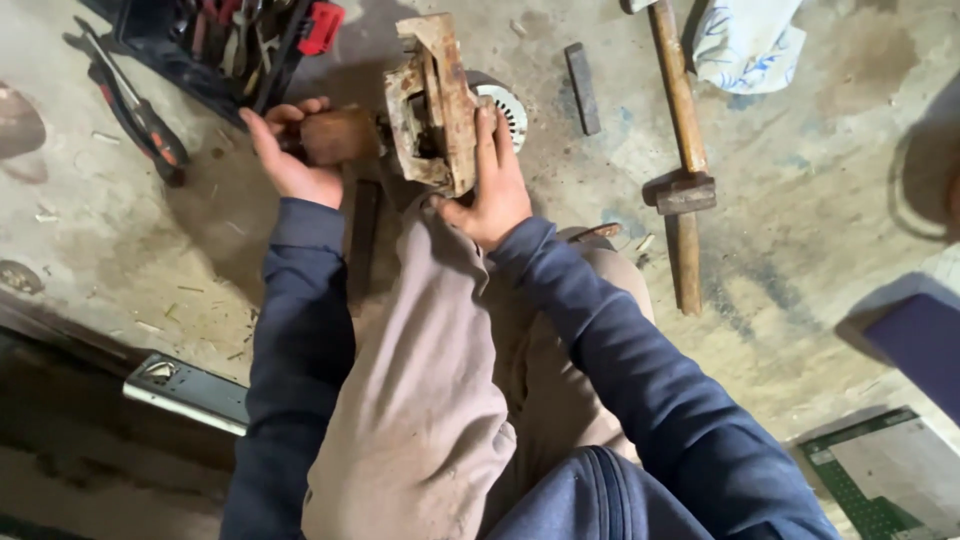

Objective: Disassembling an old electric motor housing and components using a hammer on a workshop floor.

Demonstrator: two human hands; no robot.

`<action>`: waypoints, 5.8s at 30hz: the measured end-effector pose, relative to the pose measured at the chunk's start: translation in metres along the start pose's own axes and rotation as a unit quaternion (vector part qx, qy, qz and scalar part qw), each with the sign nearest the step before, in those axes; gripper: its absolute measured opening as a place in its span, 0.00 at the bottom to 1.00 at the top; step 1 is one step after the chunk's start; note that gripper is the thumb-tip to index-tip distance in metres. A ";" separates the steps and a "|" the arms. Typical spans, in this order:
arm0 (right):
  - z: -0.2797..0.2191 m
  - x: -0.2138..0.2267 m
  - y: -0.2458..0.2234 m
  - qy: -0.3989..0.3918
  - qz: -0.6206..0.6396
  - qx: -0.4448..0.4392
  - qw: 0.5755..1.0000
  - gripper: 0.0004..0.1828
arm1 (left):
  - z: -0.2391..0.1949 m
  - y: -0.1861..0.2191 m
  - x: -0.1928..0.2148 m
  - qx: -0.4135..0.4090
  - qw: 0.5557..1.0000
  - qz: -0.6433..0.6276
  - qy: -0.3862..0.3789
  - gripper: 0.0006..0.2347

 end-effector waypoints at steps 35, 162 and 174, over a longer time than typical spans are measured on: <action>0.069 0.075 0.009 0.026 0.079 0.064 0.994 0.36 | -0.035 0.017 -0.040 -0.035 0.939 0.309 -0.146 0.22; -0.135 0.114 -0.075 0.116 -0.276 0.110 0.948 0.19 | -0.152 0.009 -0.217 -0.271 0.353 0.580 -0.682 0.19; -0.112 0.110 -0.107 0.082 -0.253 0.152 0.952 0.16 | -0.143 -0.020 -0.189 -0.335 0.236 0.568 -0.713 0.05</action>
Point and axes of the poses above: each hand's wrist, its own z-axis towards the middle knuckle, its own x-axis out of the back of the hand, y = z × x, the point moved 2 cm from there along z, towards the middle knuckle, and after that the axes turned 7 degrees about -z, right-handed, at the moved point
